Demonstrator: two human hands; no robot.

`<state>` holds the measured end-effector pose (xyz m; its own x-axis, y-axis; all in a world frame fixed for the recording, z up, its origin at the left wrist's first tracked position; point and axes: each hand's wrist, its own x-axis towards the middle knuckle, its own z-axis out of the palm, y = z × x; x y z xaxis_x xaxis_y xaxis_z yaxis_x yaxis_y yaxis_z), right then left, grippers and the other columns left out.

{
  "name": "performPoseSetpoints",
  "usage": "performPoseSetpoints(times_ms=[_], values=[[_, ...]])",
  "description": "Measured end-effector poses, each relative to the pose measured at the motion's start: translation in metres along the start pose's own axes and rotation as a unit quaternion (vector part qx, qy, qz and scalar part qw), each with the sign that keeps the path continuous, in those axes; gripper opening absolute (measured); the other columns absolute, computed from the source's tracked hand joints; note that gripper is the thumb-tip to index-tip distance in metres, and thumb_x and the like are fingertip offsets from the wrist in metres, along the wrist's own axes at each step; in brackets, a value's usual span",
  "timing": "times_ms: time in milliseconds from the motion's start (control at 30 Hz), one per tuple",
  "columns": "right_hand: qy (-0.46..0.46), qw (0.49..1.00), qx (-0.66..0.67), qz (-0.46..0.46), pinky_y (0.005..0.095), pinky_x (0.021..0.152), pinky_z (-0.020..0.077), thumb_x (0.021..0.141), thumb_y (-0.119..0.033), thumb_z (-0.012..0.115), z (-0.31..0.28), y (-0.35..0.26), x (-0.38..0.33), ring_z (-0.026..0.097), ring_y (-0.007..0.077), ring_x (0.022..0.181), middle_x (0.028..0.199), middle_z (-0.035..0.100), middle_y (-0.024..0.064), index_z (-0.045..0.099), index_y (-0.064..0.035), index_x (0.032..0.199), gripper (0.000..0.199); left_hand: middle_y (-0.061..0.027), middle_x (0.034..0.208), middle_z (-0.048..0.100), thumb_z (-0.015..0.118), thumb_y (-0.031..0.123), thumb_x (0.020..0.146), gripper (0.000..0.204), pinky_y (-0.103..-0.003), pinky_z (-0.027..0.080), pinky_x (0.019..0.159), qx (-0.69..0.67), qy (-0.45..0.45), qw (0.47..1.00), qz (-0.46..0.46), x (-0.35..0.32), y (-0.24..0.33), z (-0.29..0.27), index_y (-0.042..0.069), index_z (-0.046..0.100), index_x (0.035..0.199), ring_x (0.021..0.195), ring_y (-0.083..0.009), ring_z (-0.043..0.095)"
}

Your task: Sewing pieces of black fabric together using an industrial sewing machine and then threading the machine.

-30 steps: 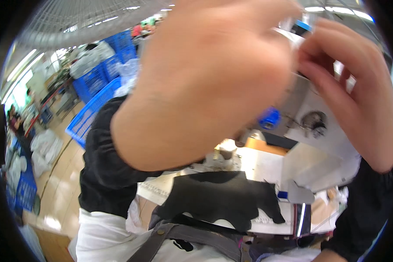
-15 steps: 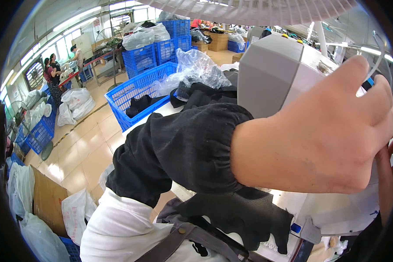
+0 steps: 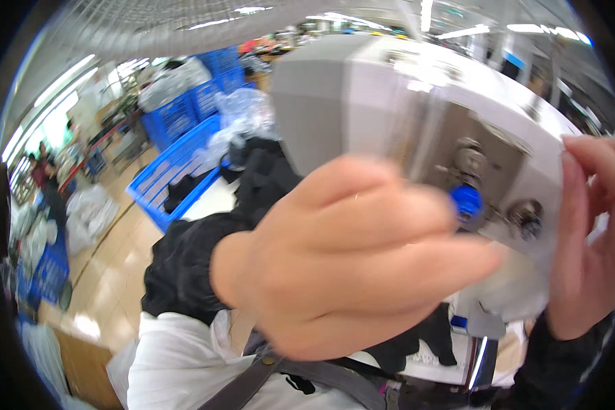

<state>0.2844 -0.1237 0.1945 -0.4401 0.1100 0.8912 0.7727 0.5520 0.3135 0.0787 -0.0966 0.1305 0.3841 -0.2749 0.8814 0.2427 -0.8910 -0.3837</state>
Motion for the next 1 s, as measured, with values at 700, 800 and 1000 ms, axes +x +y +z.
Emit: performPoseSetpoints(times_ms=[700, 800, 1000], values=[[-0.119, 0.887, 0.379, 0.235, 0.0199, 0.056, 0.0434, 0.097, -0.002, 0.060, 0.001, -0.022, -0.054, 0.055, 0.0051, 0.062, 0.080, 0.063, 0.0034, 0.060, 0.0027, 0.107, 0.011, -0.0056, 0.077, 0.059, 0.080, 0.008, 0.063, 0.025, -0.029, 0.037, 0.055, 0.093, -0.215, 0.968, 0.089, 0.062, -0.029, -0.032, 0.002, 0.072, 0.085, 0.063, -0.0203, 0.048], [-0.114, 0.894, 0.359, 0.245, 0.0186, 0.056, 0.0401, 0.098, -0.001, 0.058, 0.004, -0.015, -0.049, 0.051, 0.0039, 0.061, 0.079, 0.060, 0.0009, 0.055, 0.0006, 0.107, 0.009, -0.0030, 0.073, 0.054, 0.078, 0.003, 0.071, 0.016, -0.026, 0.035, 0.056, 0.109, -0.178, 0.978, -0.016, 0.065, -0.027, -0.032, 0.001, 0.071, 0.085, 0.061, -0.0135, 0.046], [-0.057, 0.903, 0.341, 0.254, 0.0176, 0.057, 0.0381, 0.098, 0.000, 0.058, 0.016, -0.010, -0.043, 0.050, 0.0032, 0.062, 0.076, 0.059, -0.0003, 0.056, 0.0002, 0.105, 0.007, 0.0006, 0.070, 0.050, 0.075, -0.003, 0.074, 0.010, -0.024, 0.033, 0.057, 0.127, -0.162, 0.959, -0.195, 0.061, -0.024, -0.029, 0.001, 0.069, 0.081, 0.062, -0.0080, 0.043]])
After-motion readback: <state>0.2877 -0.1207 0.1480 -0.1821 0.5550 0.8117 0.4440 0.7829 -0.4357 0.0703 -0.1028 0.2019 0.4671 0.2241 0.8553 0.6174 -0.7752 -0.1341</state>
